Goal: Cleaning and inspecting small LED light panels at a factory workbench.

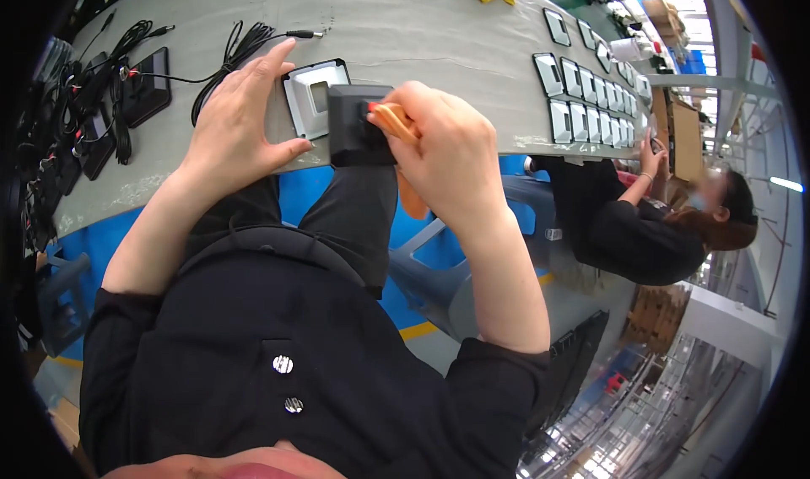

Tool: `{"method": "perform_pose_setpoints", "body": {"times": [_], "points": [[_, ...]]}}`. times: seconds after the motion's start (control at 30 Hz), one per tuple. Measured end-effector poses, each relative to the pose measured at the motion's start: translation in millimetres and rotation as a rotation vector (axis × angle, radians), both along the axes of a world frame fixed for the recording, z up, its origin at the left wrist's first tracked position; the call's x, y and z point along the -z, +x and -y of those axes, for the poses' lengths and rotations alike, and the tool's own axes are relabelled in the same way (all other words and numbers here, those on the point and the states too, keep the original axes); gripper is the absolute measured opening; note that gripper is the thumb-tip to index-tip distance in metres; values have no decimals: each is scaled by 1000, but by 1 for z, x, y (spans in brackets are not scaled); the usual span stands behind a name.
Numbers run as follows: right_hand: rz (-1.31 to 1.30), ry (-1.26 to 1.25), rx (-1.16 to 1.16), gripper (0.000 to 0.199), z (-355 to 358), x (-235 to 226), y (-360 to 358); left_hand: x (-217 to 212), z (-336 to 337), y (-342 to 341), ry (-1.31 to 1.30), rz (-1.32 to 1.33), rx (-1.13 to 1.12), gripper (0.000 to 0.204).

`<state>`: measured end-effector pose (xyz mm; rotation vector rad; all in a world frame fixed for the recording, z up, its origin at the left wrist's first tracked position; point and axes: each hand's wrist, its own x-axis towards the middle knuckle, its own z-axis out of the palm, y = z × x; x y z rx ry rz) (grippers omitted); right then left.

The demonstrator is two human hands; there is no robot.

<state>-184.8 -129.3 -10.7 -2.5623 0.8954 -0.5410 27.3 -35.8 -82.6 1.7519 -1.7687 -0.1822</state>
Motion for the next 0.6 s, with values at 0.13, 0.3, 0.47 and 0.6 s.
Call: {"method": "perform_pose_setpoints", "body": {"times": [0.13, 0.3, 0.47, 0.6], "points": [[-108, -80, -90, 15, 7, 4, 25, -1, 1, 6, 12, -19, 53, 103], [-96, -147, -169, 11, 14, 19, 41, 2, 5, 10, -12, -117, 94, 109], [-148, -65, -100, 20, 17, 22, 42, 3, 5, 11, -32, -168, 111, 111], [-136, -50, -105, 19, 16, 23, 41, 4, 5, 12, -48, -157, 90, 113]]}}
